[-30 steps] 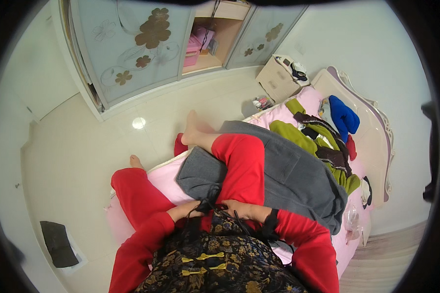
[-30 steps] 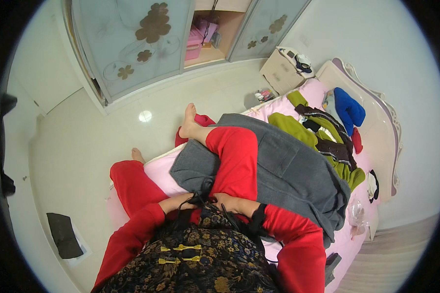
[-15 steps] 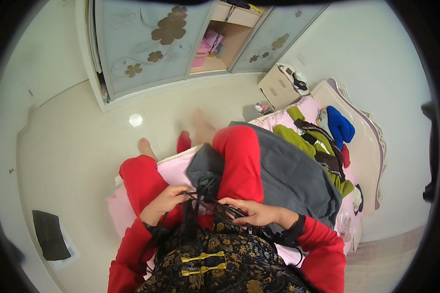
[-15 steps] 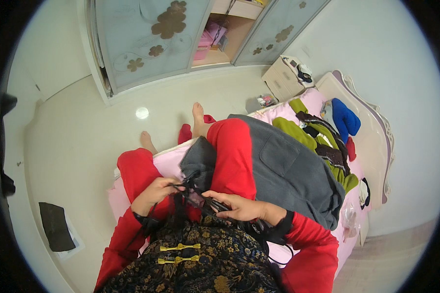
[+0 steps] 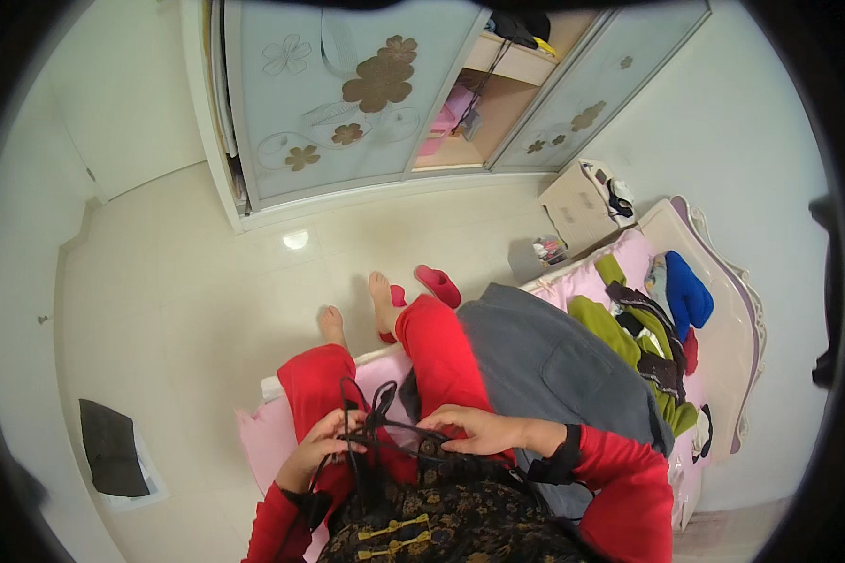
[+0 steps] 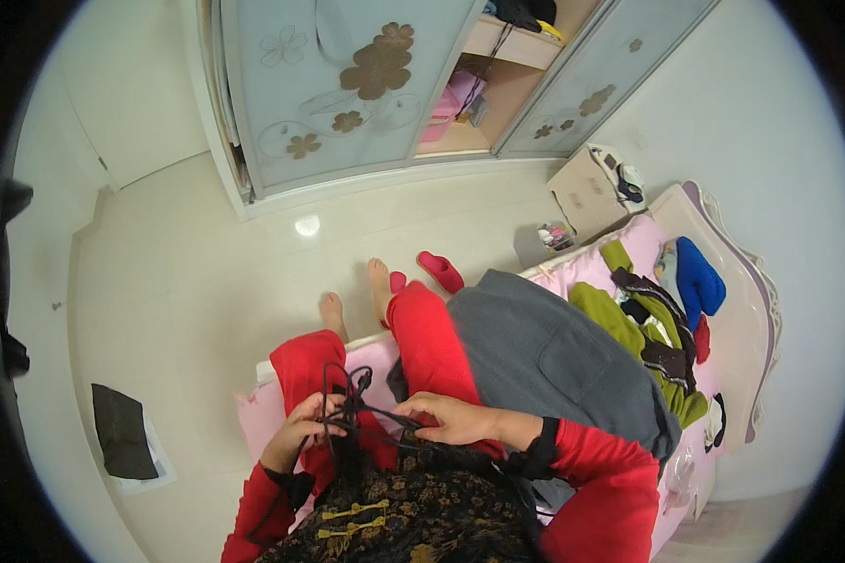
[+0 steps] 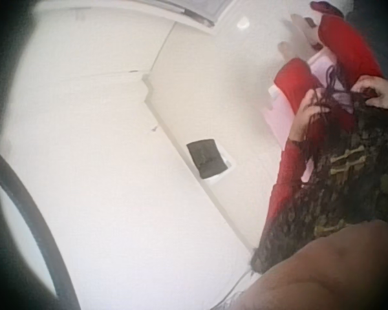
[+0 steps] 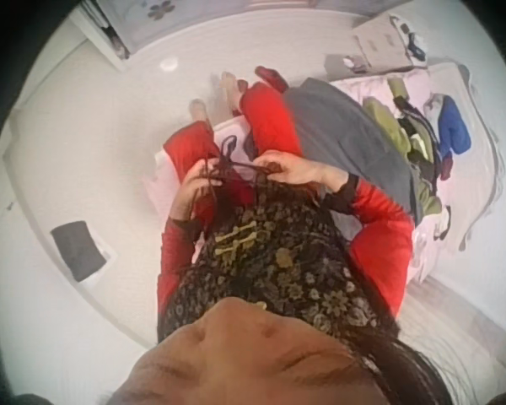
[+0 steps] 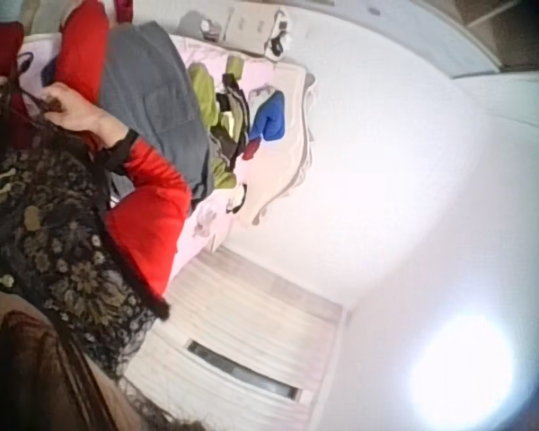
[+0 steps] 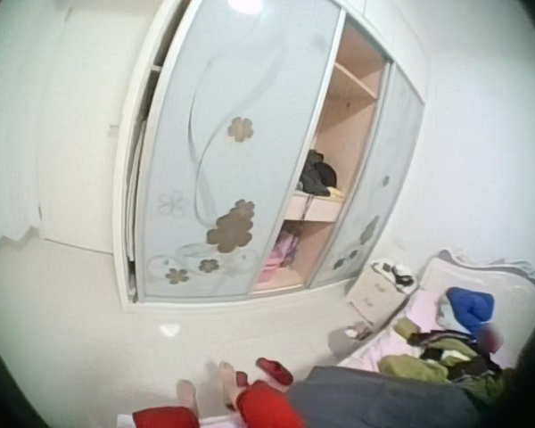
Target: The person sits on a bed and uses a handheld pink lint remover to clean a grey sweatshirt. They first smooth and fold the garment, then retrieve the tool from a drawer in another room and return to use it on the sweatshirt, moving the device across the fabric surface.
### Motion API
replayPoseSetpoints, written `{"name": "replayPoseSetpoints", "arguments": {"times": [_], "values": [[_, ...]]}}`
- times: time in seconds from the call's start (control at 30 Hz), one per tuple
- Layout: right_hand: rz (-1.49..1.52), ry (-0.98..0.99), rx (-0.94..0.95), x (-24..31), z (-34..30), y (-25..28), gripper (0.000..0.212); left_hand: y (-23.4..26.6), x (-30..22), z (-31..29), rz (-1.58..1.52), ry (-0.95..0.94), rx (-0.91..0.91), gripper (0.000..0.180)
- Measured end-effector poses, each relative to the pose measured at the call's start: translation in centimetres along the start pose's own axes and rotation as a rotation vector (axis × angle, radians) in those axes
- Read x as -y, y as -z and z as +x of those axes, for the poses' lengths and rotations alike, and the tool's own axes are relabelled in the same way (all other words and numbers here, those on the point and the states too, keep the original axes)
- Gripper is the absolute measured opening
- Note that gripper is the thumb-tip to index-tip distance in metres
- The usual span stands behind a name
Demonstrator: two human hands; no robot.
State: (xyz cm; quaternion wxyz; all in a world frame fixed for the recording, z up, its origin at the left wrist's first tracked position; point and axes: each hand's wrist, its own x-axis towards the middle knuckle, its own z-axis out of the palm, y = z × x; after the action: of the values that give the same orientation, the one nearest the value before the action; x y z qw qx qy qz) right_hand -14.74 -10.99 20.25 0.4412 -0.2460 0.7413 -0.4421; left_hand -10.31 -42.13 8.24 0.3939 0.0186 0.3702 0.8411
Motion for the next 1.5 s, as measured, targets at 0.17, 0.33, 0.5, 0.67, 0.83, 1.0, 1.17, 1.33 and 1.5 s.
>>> {"name": "replayPoseSetpoints", "arguments": {"times": [0.17, 0.33, 0.5, 0.67, 0.83, 1.0, 1.17, 1.33, 1.5], "values": [[0.132, -0.087, 0.117, -4.4, 6.4, 4.3, 0.042, 2.4, -1.1, 2.5, -0.025, 0.064, -0.148, 0.076], [0.301, -0.288, 0.304, -10.5, 12.5, 9.3, 0.047, 6.5, -4.2, 7.3, -0.004, 0.476, -0.215, 0.065], [0.335, -0.285, 0.436, -14.7, 16.4, 15.0, 0.061, 12.5, -7.0, 14.7, -0.019, 0.761, 0.075, 0.069], [0.317, -0.254, 0.619, -13.1, 16.7, 20.9, 0.062, 12.3, -12.7, 19.6, 0.101, 0.874, 0.179, 0.059], [0.525, -0.163, 0.459, -6.7, 15.4, 27.6, 0.068, 6.9, -23.4, 23.5, 0.191, 0.920, 0.031, 0.085], [0.480, -0.101, 0.231, -0.1, 10.1, 36.6, 0.071, 1.2, -32.9, 30.9, 0.335, 0.715, 0.117, 0.056], [0.450, -0.148, -0.193, 2.9, -0.3, 40.8, 0.071, -4.8, -38.5, 41.1, 0.682, 0.709, 0.186, 0.054], [0.486, -0.089, -0.734, 1.3, -7.7, 37.4, 0.078, -13.8, -39.6, 51.3, 0.908, 0.766, 0.380, 0.045], [0.785, -0.082, -1.045, 1.9, -11.3, 34.0, 0.088, -19.0, -38.2, 60.0, 1.031, 0.951, 0.566, 0.044]]}}
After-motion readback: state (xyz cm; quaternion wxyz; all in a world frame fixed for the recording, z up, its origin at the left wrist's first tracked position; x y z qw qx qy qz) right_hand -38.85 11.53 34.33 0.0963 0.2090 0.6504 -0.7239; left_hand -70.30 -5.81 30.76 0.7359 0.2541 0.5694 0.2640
